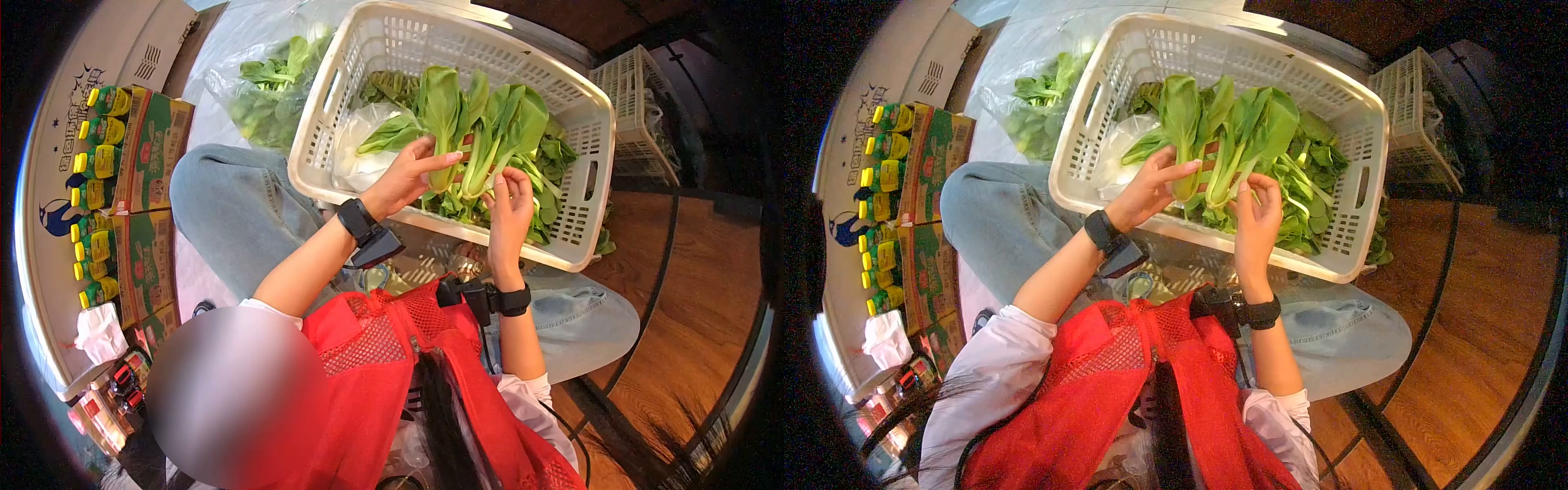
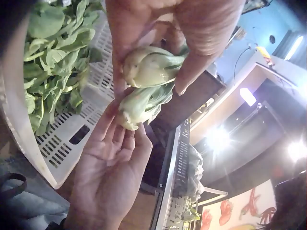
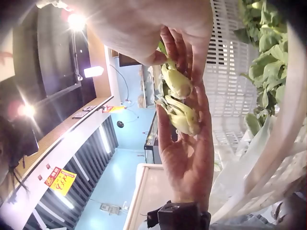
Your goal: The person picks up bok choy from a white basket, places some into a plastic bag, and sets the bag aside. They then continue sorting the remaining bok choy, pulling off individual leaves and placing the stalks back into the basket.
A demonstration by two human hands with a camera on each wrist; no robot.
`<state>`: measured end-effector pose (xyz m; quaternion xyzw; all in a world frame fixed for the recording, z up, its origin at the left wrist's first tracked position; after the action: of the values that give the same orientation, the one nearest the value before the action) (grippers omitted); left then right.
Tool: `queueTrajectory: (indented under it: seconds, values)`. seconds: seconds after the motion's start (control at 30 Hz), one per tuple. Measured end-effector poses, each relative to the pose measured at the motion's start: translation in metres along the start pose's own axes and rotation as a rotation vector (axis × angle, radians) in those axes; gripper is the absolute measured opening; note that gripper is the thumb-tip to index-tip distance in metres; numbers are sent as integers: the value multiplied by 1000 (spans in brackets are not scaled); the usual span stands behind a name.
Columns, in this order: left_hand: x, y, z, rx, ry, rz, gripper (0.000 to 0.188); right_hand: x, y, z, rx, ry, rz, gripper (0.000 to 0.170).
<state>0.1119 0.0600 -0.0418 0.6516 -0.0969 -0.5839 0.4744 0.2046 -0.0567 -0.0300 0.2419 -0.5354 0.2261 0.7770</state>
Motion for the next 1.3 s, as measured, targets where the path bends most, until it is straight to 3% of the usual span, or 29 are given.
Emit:
queueTrajectory:
  seconds: [0.4,0.6,0.8,1.0,1.1,1.2,1.3]
  values:
    - [1,-2,0,-18,-15,8,41,-2,0,0,-4,9,-2,24]
    - [-2,-15,-1,-109,52,-56,39,11,10,4,58,-154,-35,31]
    - [-9,-13,-1,-142,98,-23,48,13,16,6,82,-92,-132,33]
    - [-9,-14,-2,-141,161,-46,54,15,24,7,177,-148,-154,49]
    - [-8,-12,3,-174,148,-53,55,8,30,6,243,-22,-242,54]
    - [-17,-15,3,-201,267,-114,56,-4,26,2,233,85,-165,54]
    - [-17,-26,4,-280,311,-189,55,-15,17,0,106,141,-108,53]
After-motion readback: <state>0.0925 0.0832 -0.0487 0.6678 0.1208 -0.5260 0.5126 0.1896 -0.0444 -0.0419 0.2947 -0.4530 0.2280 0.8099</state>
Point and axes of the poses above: each hand's wrist, its own z-axis away from the middle knuckle, its own y-axis out of the palm, x = y × z, the point moved 9 cm from there along -z, towards the middle knuckle, and after that the axes turned 7 degrees about y, right-handed, at the moved point
